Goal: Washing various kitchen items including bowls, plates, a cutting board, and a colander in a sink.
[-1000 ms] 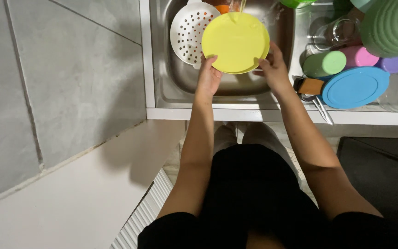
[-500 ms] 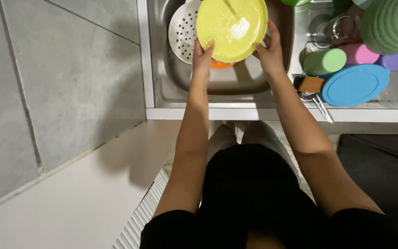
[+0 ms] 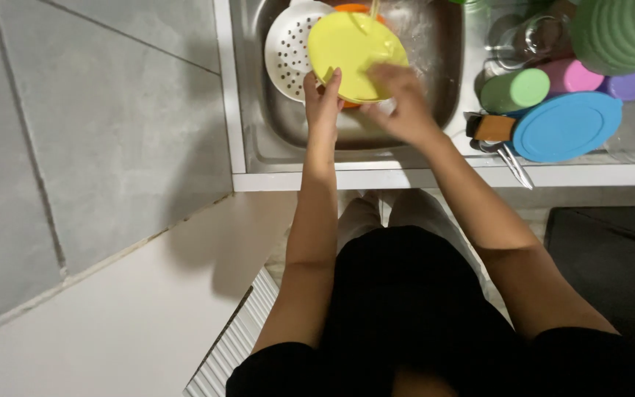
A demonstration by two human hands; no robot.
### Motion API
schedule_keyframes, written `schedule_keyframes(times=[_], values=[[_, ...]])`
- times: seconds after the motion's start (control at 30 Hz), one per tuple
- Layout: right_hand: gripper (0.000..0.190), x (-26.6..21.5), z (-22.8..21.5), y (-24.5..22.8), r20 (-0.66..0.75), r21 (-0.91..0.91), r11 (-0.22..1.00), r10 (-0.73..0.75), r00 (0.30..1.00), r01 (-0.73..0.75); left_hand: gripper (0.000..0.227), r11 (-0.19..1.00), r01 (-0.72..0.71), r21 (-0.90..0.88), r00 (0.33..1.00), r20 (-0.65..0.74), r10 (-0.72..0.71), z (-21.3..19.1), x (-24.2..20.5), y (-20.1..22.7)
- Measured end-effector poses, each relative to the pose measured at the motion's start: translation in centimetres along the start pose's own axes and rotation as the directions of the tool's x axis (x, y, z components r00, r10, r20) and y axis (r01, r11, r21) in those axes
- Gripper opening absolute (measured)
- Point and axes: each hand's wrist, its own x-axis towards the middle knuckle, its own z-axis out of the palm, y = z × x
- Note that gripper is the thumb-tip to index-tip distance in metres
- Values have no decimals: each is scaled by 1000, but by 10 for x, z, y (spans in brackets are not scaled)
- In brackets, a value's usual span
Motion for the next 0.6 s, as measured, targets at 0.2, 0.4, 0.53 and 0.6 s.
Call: schedule_keyframes(times=[0.2, 0.4, 0.53, 0.6], values=[[32, -21, 2, 8, -53, -171, 983, -75, 996, 65, 61, 992, 126, -20, 992, 0, -126, 14, -9, -8], [29, -31, -26, 24, -111, 255, 933, 291, 950, -256, 74, 923, -376, -87, 888, 252, 385, 7, 25, -111], [34, -52, -44, 45, -163, 357, 918, 241, 957, -171, 69, 860, -422, 287, 899, 253, 357, 31, -22, -83], [36, -62, -65, 40, -150, 282, 908, 361, 920, -310, 71, 868, -348, 353, 934, 213, 288, 41, -38, -90]])
